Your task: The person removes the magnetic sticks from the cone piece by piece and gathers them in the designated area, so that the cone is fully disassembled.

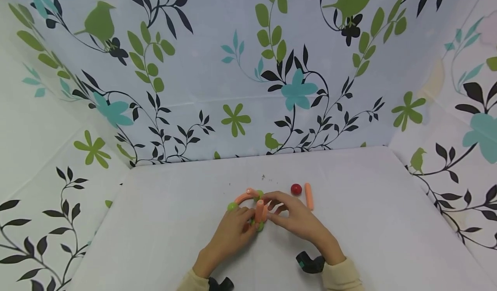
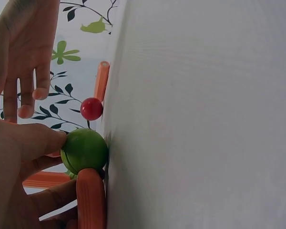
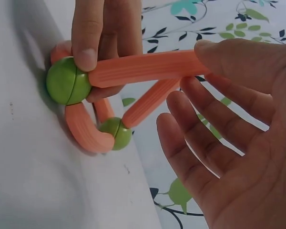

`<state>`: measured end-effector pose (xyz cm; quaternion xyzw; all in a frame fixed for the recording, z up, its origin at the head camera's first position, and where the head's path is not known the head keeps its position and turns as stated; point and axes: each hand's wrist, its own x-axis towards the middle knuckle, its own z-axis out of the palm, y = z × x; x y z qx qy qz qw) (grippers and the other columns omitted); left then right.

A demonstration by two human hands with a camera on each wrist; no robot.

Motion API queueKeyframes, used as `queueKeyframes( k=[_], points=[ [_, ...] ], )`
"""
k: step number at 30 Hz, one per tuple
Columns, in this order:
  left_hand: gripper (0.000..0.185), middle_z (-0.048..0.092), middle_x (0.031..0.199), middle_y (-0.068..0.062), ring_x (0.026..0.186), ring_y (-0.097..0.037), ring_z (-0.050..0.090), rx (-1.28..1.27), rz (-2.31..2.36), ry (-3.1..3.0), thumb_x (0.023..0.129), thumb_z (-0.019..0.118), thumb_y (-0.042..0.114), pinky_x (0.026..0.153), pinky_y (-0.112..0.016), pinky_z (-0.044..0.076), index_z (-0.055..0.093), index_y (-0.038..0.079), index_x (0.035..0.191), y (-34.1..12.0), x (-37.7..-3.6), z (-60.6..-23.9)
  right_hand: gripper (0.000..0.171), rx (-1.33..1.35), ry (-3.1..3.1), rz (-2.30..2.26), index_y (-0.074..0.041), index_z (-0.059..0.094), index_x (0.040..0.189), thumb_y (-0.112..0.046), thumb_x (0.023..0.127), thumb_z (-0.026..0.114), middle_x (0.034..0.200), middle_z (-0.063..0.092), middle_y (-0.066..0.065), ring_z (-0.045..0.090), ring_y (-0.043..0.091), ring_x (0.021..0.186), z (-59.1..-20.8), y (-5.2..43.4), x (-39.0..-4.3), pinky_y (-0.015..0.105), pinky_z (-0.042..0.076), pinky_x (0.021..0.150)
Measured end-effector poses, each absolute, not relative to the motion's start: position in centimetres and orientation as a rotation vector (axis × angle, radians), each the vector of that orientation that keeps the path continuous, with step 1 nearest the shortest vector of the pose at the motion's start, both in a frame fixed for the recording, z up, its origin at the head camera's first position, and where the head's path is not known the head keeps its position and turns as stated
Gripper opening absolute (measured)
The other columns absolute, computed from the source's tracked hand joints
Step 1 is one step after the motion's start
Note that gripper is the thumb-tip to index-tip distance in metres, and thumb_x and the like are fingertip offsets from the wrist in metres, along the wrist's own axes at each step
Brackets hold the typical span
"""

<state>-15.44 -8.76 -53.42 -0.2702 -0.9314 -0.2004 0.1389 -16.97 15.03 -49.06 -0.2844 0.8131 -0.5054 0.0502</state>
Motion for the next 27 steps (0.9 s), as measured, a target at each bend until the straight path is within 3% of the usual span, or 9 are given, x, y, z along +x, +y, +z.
queueKeyframes(
  k=[17, 27],
  points=[
    [0.014, 0.05, 0.074, 0.015, 0.078, -0.004, 0.046, -0.767, -0.631, -2.745, 0.095, 0.073, 0.033, 0.084, -0.031, 0.043, 0.072, 0.022, 0.104, -8.9, -15.0, -53.3, 0.033, -0.904, 2.538, -1.538, -0.011, 0.066, 0.129, -0.009, 0.097, 0.073, 0.119, 0.071, -0.002, 0.067, 0.011, 0.102, -50.6, 13.4, -16.4, 0.027, 0.059, 0.087],
    [0.01, 0.053, 0.074, 0.014, 0.077, -0.003, 0.045, -0.768, -0.686, -2.711, 0.095, 0.075, 0.032, 0.079, -0.026, 0.038, 0.069, 0.024, 0.096, -9.0, -15.7, -53.4, 0.031, -0.985, 2.515, -1.555, -0.016, 0.068, 0.124, -0.013, 0.095, 0.077, 0.118, 0.073, 0.001, 0.067, 0.007, 0.104, -49.9, 13.0, -16.8, 0.033, 0.06, 0.091]
  ],
)
